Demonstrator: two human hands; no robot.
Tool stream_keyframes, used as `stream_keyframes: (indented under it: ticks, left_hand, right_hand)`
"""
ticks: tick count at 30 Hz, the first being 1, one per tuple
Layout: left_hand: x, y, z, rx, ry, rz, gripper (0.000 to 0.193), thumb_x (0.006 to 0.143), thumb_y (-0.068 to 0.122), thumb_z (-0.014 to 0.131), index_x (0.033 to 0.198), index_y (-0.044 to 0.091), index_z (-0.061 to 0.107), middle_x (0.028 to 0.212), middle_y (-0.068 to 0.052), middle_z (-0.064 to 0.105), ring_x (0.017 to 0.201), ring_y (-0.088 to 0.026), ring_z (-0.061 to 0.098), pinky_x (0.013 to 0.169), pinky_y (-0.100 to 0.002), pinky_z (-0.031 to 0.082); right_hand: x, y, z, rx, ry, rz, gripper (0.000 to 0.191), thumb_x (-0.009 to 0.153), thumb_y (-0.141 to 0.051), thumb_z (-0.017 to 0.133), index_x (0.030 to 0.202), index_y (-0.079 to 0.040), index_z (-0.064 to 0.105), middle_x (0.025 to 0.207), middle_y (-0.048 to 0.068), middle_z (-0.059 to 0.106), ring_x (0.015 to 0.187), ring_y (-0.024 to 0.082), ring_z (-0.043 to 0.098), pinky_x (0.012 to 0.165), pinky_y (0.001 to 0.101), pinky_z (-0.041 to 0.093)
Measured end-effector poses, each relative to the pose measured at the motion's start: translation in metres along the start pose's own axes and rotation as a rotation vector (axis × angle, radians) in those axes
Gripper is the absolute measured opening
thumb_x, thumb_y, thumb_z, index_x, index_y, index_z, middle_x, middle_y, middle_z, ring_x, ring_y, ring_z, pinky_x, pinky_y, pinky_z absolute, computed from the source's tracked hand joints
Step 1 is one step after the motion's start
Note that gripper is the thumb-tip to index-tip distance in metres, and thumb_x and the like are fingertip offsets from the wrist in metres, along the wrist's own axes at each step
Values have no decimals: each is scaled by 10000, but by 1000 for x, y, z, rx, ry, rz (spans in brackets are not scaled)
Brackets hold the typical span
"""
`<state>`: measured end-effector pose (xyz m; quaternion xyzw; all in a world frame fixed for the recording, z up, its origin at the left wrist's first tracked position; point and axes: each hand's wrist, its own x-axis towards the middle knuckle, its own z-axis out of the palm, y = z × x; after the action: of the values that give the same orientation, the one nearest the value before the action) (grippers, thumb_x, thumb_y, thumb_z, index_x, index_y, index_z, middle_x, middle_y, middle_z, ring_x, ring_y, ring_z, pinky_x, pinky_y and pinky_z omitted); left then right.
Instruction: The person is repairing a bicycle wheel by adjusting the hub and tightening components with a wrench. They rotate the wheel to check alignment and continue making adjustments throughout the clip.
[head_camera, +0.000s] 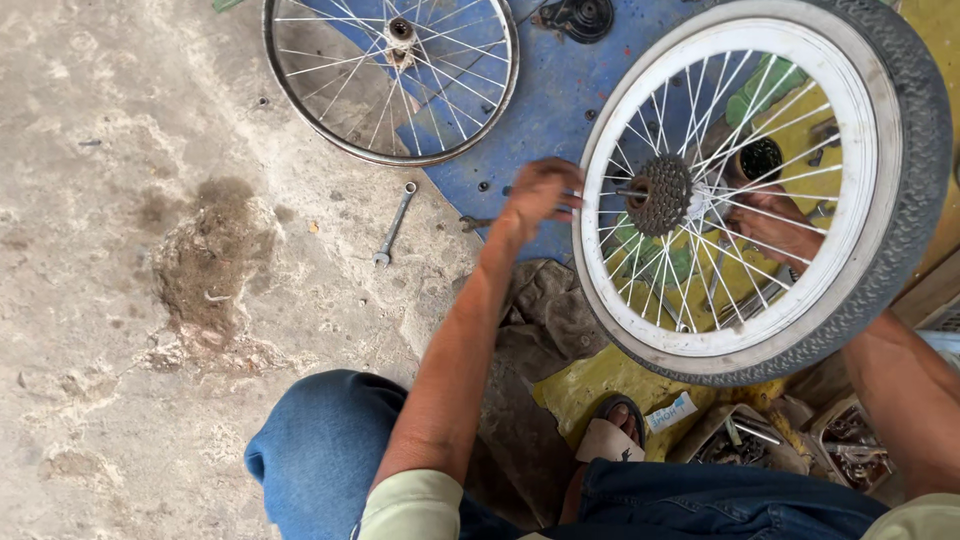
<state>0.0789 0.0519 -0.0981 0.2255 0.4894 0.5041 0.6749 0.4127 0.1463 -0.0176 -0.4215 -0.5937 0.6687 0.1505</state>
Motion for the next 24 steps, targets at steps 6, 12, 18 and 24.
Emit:
stream_keyframes:
  ticks: [6,12,18,24]
  left_hand:
    - [-15,12,-85,-63,557,67,231,966,136,523,1120,13,643,868,-119,688,633,-213,689,481,-317,538]
    - [-48,57,-66,136,389,73,249,961,244,637,1102,44,682,859,-87,694,638,-159,665,485,-273,538]
    - [-56,81,-20,461,-54,68,203,963,181,608,1061,20,684,862,-73,691,660,-143,685,513,-273,568]
    - [-57,61,-54,490,-57,200,105,1004,57,616,1060,-18,663,810,-87,650,636,-128,607,550,-284,541]
  right_hand:
    - [7,10,5,-21,122,59,157,981,58,513,1111,32,598,944,129,652,725,167,625,622,302,563]
    - [11,4,17,-457,175,147,114,996,9,547,1055,29,641,848,141,640,670,195,588,587,321,504]
    - [44,-4,53,-654,82,-41,114,961,-42,593,1011,18,676,806,144,663,675,229,620,619,372,518]
    - [67,-35,96,-774,67,-224,129,927,-94,640,966,7,711,764,147,687,679,264,651,652,423,532]
